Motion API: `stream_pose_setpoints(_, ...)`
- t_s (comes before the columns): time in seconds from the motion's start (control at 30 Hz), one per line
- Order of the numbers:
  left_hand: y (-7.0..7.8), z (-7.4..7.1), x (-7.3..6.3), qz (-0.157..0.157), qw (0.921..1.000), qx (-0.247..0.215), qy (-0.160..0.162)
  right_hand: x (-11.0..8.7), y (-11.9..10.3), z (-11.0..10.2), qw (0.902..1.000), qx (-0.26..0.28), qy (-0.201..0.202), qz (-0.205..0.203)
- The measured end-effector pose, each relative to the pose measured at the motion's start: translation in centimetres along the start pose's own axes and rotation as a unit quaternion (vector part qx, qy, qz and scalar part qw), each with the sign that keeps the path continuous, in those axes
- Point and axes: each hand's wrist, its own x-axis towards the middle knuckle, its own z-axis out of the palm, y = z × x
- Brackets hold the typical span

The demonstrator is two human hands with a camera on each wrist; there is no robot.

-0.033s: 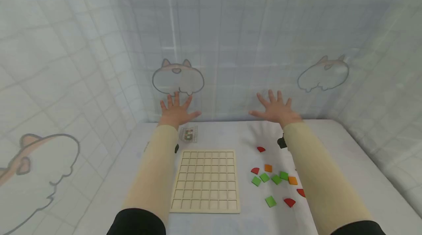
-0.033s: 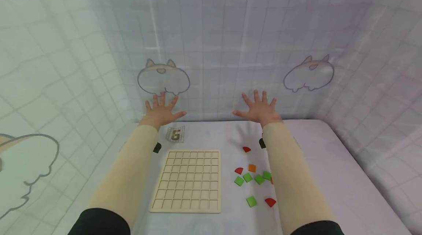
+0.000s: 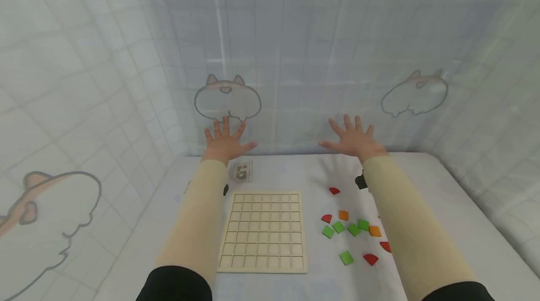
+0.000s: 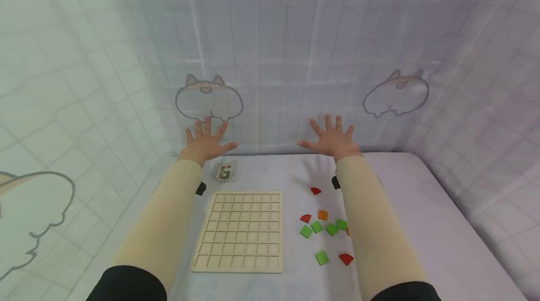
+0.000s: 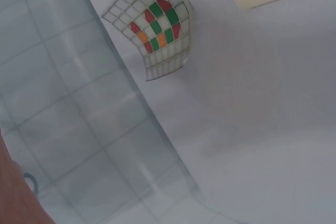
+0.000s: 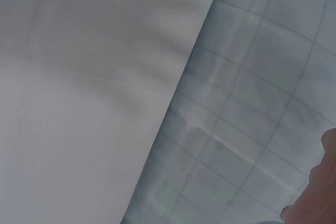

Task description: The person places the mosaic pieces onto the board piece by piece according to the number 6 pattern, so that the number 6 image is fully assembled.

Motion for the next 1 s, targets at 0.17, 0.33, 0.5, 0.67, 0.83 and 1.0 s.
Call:
stream_pose_setpoints(0.17, -0.4, 0.2, 0.1, 0.001, 0.9998, -0.005, -0.018, -0.2, 0.5, 0.1, 0.9998, 0.017, 0.002, 0.006)
stream_pose_setpoints(0.33, 0.0, -0.1, -0.8, 0.005, 0.9999, -0.006, -0.013, -0.2, 1.9, -0.1, 0.9993, 0.035, 0.01, 0.0)
stream_pose_setpoints(0.5, -1.2, 0.0, -1.1, 0.029, 0.9991, -0.001, 0.029, -0.8, 2.4, -0.9, 0.9969, 0.067, 0.027, -0.033)
stream_pose_setpoints(0.67, -2.0, 0.3, -1.6, 0.052, 0.9964, -0.037, 0.055, -2.4, 2.5, -1.4, 0.9944, 0.085, 0.05, -0.04)
stream_pose_setpoints(0.83, -2.9, 1.5, -2.5, 0.055, 0.9936, -0.076, 0.062, -4.4, 2.6, -0.8, 0.9941, 0.075, 0.055, -0.055)
stream_pose_setpoints(1.0, -3.6, 2.7, -3.8, 0.064, 0.9893, -0.11, 0.072, -6.3, 2.6, 0.3, 0.9913, 0.085, 0.066, -0.077)
